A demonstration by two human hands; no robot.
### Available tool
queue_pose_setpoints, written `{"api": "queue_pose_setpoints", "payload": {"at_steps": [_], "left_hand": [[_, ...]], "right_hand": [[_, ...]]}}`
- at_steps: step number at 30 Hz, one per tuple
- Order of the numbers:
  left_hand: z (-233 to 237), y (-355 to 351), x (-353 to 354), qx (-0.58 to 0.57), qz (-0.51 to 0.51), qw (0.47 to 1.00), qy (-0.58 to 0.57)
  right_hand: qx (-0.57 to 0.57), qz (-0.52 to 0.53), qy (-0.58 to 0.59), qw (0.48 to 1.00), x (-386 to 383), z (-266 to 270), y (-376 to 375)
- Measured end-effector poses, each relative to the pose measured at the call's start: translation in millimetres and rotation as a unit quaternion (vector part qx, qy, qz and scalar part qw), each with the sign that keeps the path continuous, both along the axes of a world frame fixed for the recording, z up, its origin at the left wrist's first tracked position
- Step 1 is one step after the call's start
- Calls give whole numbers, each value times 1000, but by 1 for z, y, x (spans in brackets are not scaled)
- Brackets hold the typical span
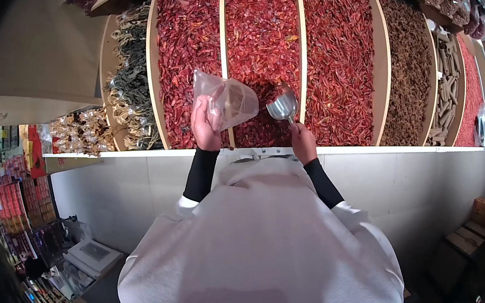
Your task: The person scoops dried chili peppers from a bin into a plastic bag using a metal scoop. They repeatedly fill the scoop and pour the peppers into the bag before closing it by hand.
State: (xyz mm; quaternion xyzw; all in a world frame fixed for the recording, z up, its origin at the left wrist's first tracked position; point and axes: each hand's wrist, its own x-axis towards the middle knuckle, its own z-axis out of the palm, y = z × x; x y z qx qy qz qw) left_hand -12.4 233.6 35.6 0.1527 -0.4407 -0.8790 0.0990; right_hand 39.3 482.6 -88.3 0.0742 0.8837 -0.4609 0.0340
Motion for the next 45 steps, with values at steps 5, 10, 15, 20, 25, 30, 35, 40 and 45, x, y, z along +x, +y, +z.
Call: {"api": "queue_pose_setpoints", "payload": {"at_steps": [5, 10, 15, 20, 25, 30, 35, 40, 45], "left_hand": [[-17, 0, 6, 8, -22, 1000, -13], [-7, 4, 6, 5, 0, 1000, -11], [-6, 3, -4, 20, -10, 1000, 11], [2, 13, -24, -110, -41, 991, 61], [-21, 3, -48, -304, -79, 949, 20], [-19, 5, -46, -389, -53, 919, -35], [-32, 2, -47, -421, 10, 907, 15], [-40, -1, -52, -395, 5, 919, 12], [-39, 14, -47, -351, -68, 931, 73]], "right_hand": [[-112, -4, -22, 993, -39, -18, -18], [-255, -46, -103, 960, -49, -26, -26], [-301, -65, -146, 940, -23, -13, -12], [-352, -63, -141, 923, -6, -20, 5], [-333, -33, -101, 937, -4, -33, 13], [-330, -34, -94, 939, 0, -31, 13], [-348, -17, -125, 929, 3, -19, 16], [-334, 34, -142, 931, 2, 12, 22], [-260, 107, -122, 952, -2, 18, 19]]}}
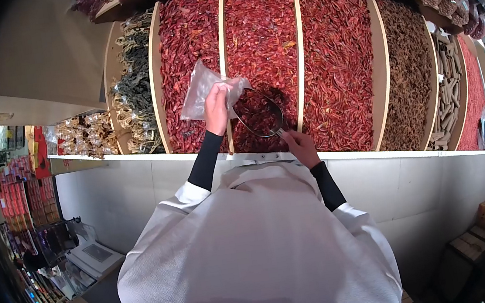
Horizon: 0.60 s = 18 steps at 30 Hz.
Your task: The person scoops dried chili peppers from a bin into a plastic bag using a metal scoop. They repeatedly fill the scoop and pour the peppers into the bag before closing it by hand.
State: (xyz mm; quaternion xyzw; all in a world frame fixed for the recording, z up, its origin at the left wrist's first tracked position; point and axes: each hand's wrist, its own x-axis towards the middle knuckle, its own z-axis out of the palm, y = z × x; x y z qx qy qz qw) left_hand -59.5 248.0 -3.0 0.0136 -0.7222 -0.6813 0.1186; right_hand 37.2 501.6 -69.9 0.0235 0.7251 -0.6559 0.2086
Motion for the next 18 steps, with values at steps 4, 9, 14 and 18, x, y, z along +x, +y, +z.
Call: {"api": "queue_pose_setpoints", "payload": {"at_steps": [4, 9, 14, 18], "left_hand": [[21, 14, 24, -71, -44, 995, -49], [-2, 17, 46, 48, -64, 988, -135], [-18, 10, 63, 166, -59, 972, -158], [-15, 9, 66, 179, -65, 977, -93]], "right_hand": [[14, 17, 13, 1000, -6, 13, -12], [48, 22, 63, 997, -11, 39, -29], [223, 14, 166, 960, -7, 84, -43], [258, 6, 146, 955, -8, 106, -50]]}}
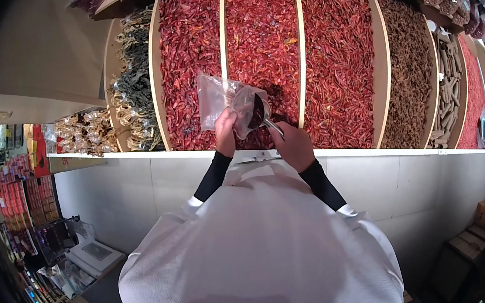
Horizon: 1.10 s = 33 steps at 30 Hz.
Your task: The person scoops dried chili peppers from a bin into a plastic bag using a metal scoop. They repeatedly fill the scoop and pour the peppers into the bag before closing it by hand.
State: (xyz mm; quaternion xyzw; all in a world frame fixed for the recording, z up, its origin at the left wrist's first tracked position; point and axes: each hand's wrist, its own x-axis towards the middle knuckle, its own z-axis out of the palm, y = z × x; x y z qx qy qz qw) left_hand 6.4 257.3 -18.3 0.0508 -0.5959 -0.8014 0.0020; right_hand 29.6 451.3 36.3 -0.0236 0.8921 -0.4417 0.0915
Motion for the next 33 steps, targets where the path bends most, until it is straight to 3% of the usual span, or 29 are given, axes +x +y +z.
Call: {"api": "queue_pose_setpoints", "payload": {"at_steps": [3, 5, 10, 12, 15, 22, 26, 30, 33], "left_hand": [[5, 0, 2, 10, 8, 999, -29], [9, 0, 0, 28, 28, 999, -34], [4, -9, -8, 145, 36, 989, 7], [7, -7, -13, 181, 123, 976, -5], [8, -11, -21, 222, 143, 964, -42], [22, -16, -34, 297, 91, 950, -11], [8, -23, -49, 260, 142, 955, 7], [17, -33, -48, 265, 102, 959, 23], [27, -29, -50, 251, 149, 956, 9]], "right_hand": [[33, 7, 35, 999, 2, 8, -3], [128, 8, 49, 991, 3, 19, -7], [142, -3, 98, 985, 1, 18, -9], [136, -9, 132, 982, 1, 16, -6], [141, 0, 114, 983, 1, 25, -3], [24, 17, 141, 990, 3, 41, 16], [-7, -9, 159, 987, 6, 37, 27], [-63, -90, 140, 984, 7, 12, 36], [-103, -84, 8, 991, 7, -42, 53]]}}
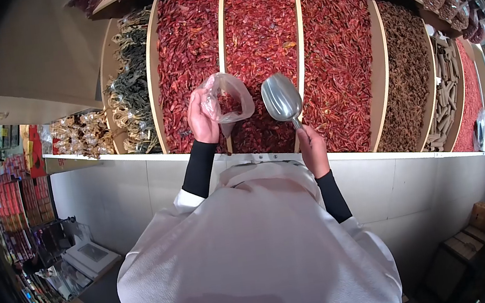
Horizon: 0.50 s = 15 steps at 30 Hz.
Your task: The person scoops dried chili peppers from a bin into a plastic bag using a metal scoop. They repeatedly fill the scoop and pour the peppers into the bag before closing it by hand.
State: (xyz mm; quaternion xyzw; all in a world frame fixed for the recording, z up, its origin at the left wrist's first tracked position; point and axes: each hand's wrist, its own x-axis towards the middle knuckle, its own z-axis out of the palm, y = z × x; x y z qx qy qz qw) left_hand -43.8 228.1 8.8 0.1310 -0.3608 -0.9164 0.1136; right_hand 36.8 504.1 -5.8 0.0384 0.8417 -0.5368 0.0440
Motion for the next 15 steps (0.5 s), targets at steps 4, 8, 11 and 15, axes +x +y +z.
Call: {"api": "queue_pose_setpoints", "payload": {"at_steps": [4, 8, 11, 15], "left_hand": [[-5, -4, 1, -18, -7, 1000, 9], [10, 9, 4, -19, 15, 999, -29], [-13, 5, 9, -26, -33, 999, -18], [-17, 8, 12, -20, -55, 998, -29]], "right_hand": [[-146, -10, -140, 979, 15, -44, 0], [-211, -73, -161, 961, 14, -66, -17], [-246, -99, -177, 948, -4, -80, -36], [-183, -90, -67, 977, -36, -113, -63]]}}
